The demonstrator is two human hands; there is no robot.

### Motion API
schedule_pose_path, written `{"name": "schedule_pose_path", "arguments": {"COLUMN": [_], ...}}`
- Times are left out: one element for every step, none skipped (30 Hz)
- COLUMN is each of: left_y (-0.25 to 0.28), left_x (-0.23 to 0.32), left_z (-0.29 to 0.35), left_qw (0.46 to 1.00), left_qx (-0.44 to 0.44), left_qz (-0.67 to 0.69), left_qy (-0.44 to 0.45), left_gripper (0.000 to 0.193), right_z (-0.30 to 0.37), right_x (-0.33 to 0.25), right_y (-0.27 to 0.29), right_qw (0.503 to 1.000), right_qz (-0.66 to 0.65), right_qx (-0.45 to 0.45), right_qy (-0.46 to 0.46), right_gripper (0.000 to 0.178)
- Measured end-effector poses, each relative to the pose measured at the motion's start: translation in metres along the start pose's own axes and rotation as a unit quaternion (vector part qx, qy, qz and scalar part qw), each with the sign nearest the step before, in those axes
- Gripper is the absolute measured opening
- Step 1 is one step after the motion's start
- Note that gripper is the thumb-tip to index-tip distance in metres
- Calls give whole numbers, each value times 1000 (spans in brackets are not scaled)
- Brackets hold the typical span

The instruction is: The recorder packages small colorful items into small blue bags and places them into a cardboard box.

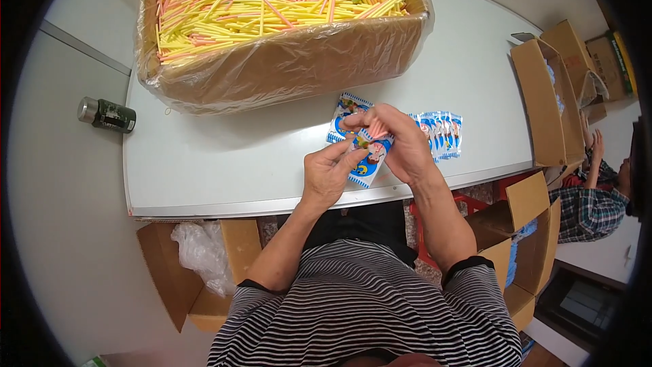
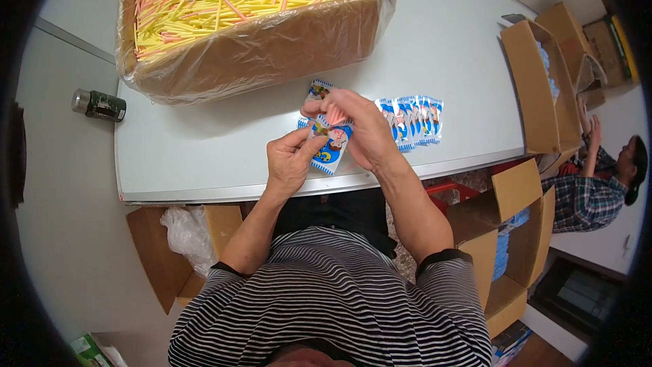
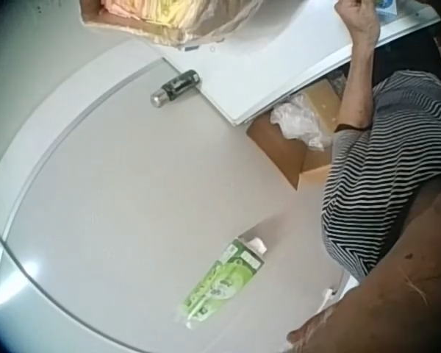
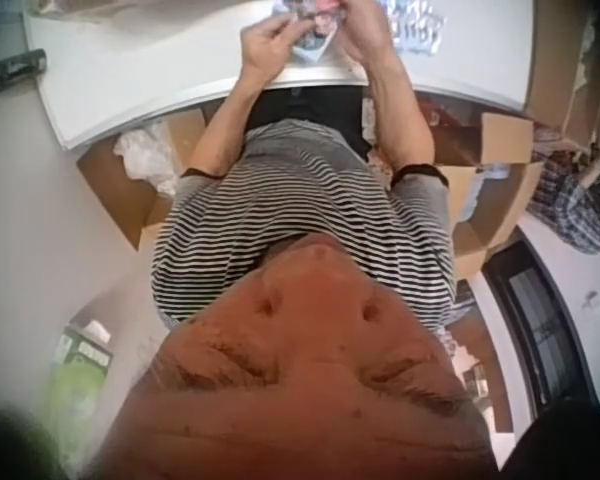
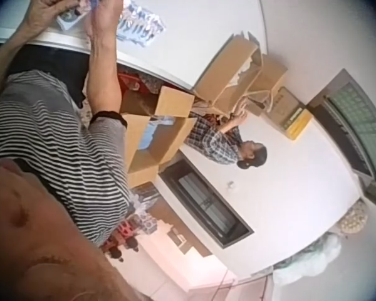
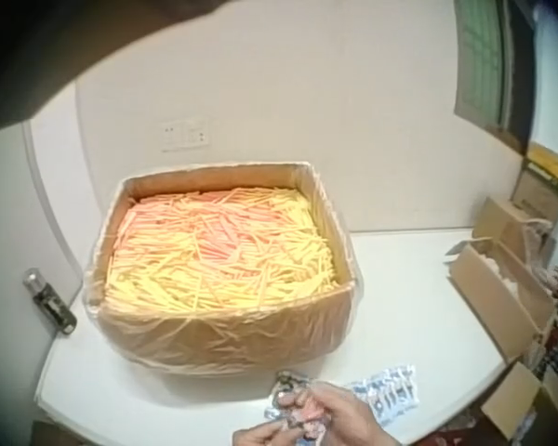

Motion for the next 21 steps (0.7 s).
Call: {"name": "schedule_pose_path", "arguments": {"left_y": [-1,-1,-2,-2,-2,-2,-1,-1,-4,-6,-7,-7,-8,-10,-11,-6,-1,4,5,4,4], "left_x": [-1,-1,-1,-2,-2,-4,-6,-5,-5,-4,-3,-4,-7,-5,4,13,23,27,26,23,19], "left_z": [0,0,0,0,0,0,-1,-1,-1,0,-1,-2,-4,-6,-10,-17,-24,-32,-39,-49,-56], "left_qw": [1000,1000,1000,1000,1000,1000,999,997,997,995,992,992,999,998,972,923,847,814,813,804,790], "left_qx": [1,3,3,4,6,7,17,28,29,39,51,49,26,5,13,74,132,171,173,151,129], "left_qz": [4,8,8,17,27,27,48,68,67,92,119,119,27,-67,-215,-337,-448,-464,-464,-515,-563], "left_qy": [-4,-7,-7,-6,-4,-3,-17,-31,-32,-18,-5,-5,-14,-22,-88,-173,-254,-304,-305,-256,-205], "left_gripper": [29,30,30,30,30,30,28,26,26,23,20,20,20,20,25,28,32,37,37,40,43], "right_z": [0,0,1,3,6,11,14,14,12,12,24,27,27,28,30,29,29,28,26,23,20], "right_x": [2,4,5,6,5,3,2,8,11,12,6,6,10,11,-2,-10,-22,-30,-34,-37,-38], "right_y": [1,2,2,1,-1,-4,-6,-4,3,9,2,13,27,33,38,51,65,71,75,77,77], "right_qw": [999,999,996,990,990,998,1000,1000,997,987,977,977,963,946,916,910,902,900,901,850,783], "right_qz": [36,36,84,132,132,58,-17,-18,8,33,156,157,226,294,326,327,328,345,345,467,580], "right_qx": [25,25,15,4,4,-1,-5,-6,50,105,78,79,86,91,145,177,209,210,208,200,189], "right_qy": [-4,-3,18,40,39,24,8,7,63,118,122,123,114,104,184,185,188,162,164,143,119], "right_gripper": [38,38,35,34,34,33,33,33,32,31,26,26,26,25,25,22,20,24,24,26,29]}}
Point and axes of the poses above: each hand's wrist, its own z-axis away from the middle knuckle, its own y-axis out of the back of the hand, x = y × z, the point moved 4 cm from there along -z, towards the middle knuckle, and after that the axes turned 11 degrees about x, right-handed, at the moved point
